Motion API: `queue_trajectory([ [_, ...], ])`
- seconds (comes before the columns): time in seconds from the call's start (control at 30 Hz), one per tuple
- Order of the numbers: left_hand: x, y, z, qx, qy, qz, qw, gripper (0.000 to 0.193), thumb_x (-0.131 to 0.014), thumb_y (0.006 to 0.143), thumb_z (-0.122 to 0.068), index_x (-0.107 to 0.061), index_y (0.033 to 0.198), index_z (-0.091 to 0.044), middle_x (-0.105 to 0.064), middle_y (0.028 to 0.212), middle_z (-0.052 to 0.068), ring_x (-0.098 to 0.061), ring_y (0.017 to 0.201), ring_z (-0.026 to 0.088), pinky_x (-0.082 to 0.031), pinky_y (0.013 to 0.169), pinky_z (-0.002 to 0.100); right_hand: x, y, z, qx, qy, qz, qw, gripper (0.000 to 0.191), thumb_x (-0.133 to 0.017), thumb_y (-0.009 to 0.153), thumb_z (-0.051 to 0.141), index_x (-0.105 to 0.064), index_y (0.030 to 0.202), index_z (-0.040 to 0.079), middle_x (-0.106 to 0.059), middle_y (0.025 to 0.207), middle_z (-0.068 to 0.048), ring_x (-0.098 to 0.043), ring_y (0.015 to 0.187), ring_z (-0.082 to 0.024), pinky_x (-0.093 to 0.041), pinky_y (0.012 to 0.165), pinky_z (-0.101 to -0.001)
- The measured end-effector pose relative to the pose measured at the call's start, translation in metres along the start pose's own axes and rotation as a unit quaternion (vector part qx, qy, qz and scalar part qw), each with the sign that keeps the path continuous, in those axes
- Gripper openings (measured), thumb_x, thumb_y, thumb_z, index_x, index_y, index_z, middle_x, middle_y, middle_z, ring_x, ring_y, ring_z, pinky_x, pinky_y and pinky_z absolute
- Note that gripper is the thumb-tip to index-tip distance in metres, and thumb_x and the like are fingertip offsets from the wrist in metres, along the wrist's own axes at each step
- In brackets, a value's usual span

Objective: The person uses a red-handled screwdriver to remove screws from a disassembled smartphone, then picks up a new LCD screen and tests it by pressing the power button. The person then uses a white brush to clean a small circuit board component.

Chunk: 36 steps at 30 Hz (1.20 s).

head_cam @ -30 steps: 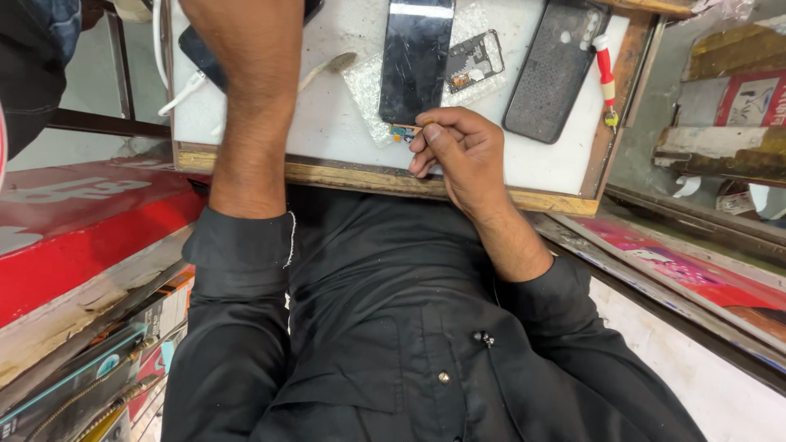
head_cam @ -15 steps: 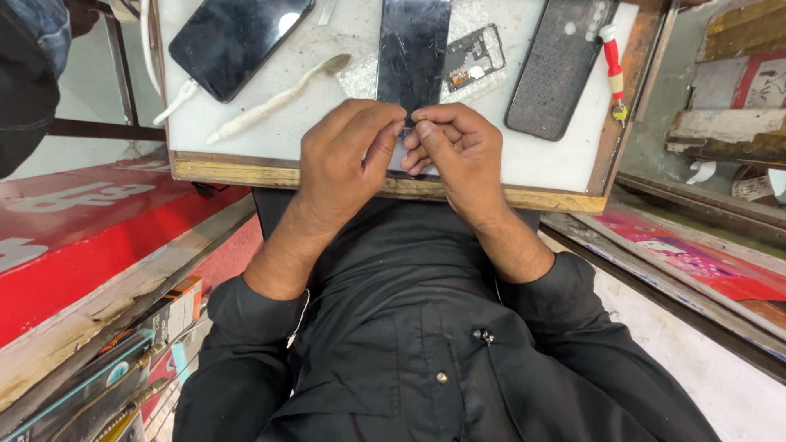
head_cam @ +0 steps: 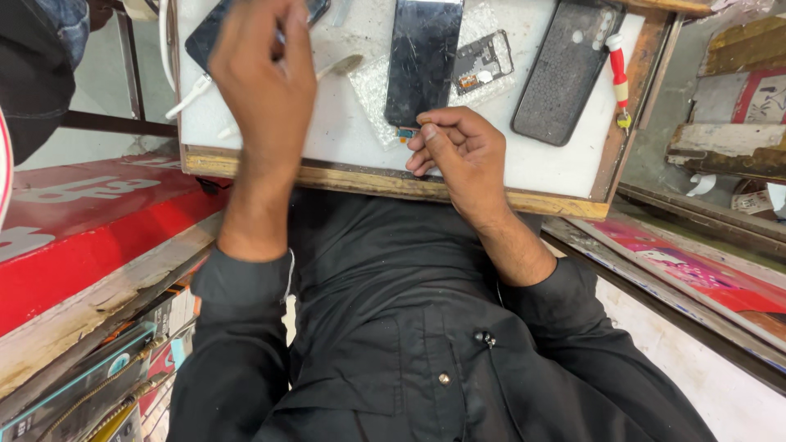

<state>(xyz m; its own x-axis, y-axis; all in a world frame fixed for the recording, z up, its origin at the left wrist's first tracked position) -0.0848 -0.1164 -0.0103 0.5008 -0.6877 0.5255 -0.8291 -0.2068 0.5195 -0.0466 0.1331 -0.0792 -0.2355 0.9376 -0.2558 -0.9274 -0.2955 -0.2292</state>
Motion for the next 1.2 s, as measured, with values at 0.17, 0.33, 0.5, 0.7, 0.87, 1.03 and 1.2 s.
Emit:
queue_trajectory([
  [0.17,-0.001,0.023,-0.019,-0.041,-0.055,-0.006,0.998,0.006,-0.071,0.106,-0.003,-0.069,0.102,0.000,-0.070,0.091,0.009,-0.069,0.076,0.022,-0.053,0.064,0.033,0.002,-0.001,0.005,0.002,0.008,0.001,1.000,0.019,-0.059,0.109,0.008,-0.062,0.122,-0.005,-0.072,0.097,-0.014,-0.074,0.080,-0.017,-0.061,0.069,-0.0270],
  [0.33,-0.026,-0.023,-0.079,0.008,-0.148,0.144,0.978,0.007,-0.073,0.103,-0.003,-0.071,0.109,-0.002,-0.073,0.103,0.011,-0.071,0.087,0.023,-0.058,0.073,0.033,0.012,0.003,0.009,0.008,0.015,-0.009,1.000,0.019,-0.060,0.108,0.007,-0.063,0.121,-0.006,-0.073,0.095,-0.014,-0.073,0.077,-0.017,-0.062,0.067,-0.0273],
  [0.5,-0.033,-0.054,-0.102,-0.059,-0.093,0.125,0.986,0.014,-0.079,0.097,-0.005,-0.070,0.107,-0.005,-0.072,0.104,0.009,-0.071,0.093,0.028,-0.058,0.082,0.039,0.015,0.002,0.001,-0.001,0.048,-0.010,0.999,0.019,-0.062,0.108,0.006,-0.064,0.121,-0.007,-0.074,0.095,-0.014,-0.072,0.076,-0.017,-0.061,0.067,-0.0276],
  [0.7,-0.024,-0.054,-0.101,-0.068,-0.058,0.106,0.990,0.015,-0.078,0.096,-0.003,-0.069,0.108,-0.004,-0.072,0.104,0.009,-0.071,0.092,0.028,-0.058,0.079,0.038,0.009,0.000,0.005,0.001,0.055,-0.002,0.998,0.018,-0.061,0.107,0.005,-0.063,0.120,-0.006,-0.073,0.097,-0.014,-0.072,0.076,-0.017,-0.062,0.067,-0.0273],
  [0.87,-0.029,-0.055,-0.105,-0.083,-0.054,0.105,0.990,0.014,-0.078,0.096,-0.003,-0.069,0.108,-0.004,-0.072,0.104,0.009,-0.071,0.093,0.027,-0.058,0.079,0.037,0.014,-0.001,0.005,-0.003,0.055,-0.008,0.998,0.017,-0.061,0.107,0.005,-0.064,0.120,-0.007,-0.073,0.095,-0.014,-0.072,0.076,-0.016,-0.062,0.067,-0.0273],
  [1.03,-0.033,-0.057,-0.105,-0.086,-0.050,0.109,0.989,0.014,-0.078,0.098,-0.003,-0.069,0.108,-0.004,-0.072,0.104,0.008,-0.071,0.092,0.026,-0.058,0.078,0.037,0.017,-0.001,0.003,-0.002,0.054,-0.003,0.999,0.017,-0.061,0.108,0.005,-0.064,0.120,-0.007,-0.072,0.095,-0.014,-0.072,0.077,-0.016,-0.062,0.068,-0.0271],
  [1.2,-0.031,-0.058,-0.103,-0.089,-0.045,0.103,0.990,0.013,-0.078,0.098,-0.004,-0.069,0.108,-0.004,-0.071,0.104,0.008,-0.071,0.092,0.026,-0.059,0.078,0.036,0.015,0.000,0.002,-0.004,0.049,-0.004,0.999,0.017,-0.061,0.107,0.005,-0.064,0.119,-0.007,-0.073,0.095,-0.014,-0.072,0.077,-0.016,-0.062,0.068,-0.0271],
])
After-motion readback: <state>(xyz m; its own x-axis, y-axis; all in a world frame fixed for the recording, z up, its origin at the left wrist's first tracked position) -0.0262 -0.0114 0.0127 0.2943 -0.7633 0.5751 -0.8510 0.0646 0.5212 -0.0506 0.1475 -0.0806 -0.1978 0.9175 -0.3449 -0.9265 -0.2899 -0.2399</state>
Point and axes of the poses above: each hand's wrist, its own y-axis towards the middle knuckle, its own x-axis out of the back of the hand, z = x × y, the point moved 6 cm from there along y, towards the middle knuckle
